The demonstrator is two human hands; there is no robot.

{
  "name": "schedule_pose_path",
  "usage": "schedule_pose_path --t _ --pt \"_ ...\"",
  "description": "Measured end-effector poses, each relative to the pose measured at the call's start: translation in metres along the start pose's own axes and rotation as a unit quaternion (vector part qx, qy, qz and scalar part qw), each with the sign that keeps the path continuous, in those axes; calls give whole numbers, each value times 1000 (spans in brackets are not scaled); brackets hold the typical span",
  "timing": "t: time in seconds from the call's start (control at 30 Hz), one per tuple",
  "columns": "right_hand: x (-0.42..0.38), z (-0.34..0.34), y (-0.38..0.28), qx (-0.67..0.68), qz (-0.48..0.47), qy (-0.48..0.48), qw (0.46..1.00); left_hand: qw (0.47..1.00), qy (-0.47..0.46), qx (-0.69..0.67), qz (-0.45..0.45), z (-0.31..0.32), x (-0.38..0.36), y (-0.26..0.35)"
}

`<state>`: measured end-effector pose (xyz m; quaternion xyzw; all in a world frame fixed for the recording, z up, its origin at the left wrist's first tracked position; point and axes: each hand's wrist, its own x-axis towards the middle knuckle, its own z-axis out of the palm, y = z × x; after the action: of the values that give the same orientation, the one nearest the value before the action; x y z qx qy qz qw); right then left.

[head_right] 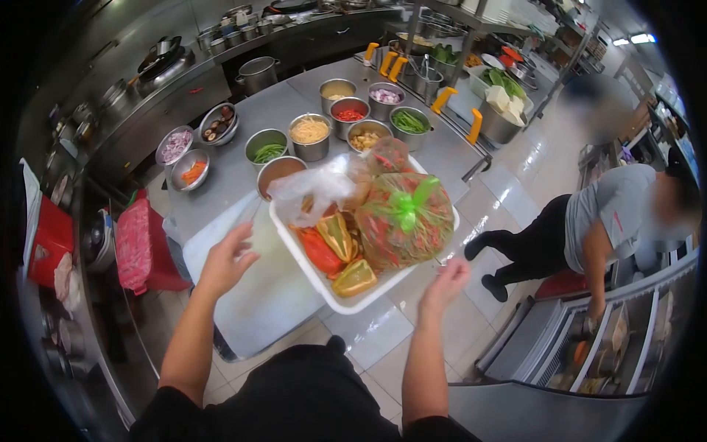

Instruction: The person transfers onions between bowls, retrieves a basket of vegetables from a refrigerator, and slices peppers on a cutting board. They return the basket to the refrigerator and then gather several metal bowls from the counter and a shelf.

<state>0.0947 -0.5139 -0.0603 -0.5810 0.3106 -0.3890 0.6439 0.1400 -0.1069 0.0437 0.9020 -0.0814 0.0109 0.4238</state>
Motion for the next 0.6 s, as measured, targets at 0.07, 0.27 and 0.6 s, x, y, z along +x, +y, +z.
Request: schedule_pose_path --t 0.07,0.27,0.6 --pt "-16 0 -57 -44 -213 -109 970 991 17 129 -15 -27 -35 -27" --pt "-66 133 -173 -261 -474 -432 721 952 -7 250 -179 -37 -92 -71" --pt "29 229 -157 -380 -153 -237 881 977 -94 184 -55 -61 -113 -94"
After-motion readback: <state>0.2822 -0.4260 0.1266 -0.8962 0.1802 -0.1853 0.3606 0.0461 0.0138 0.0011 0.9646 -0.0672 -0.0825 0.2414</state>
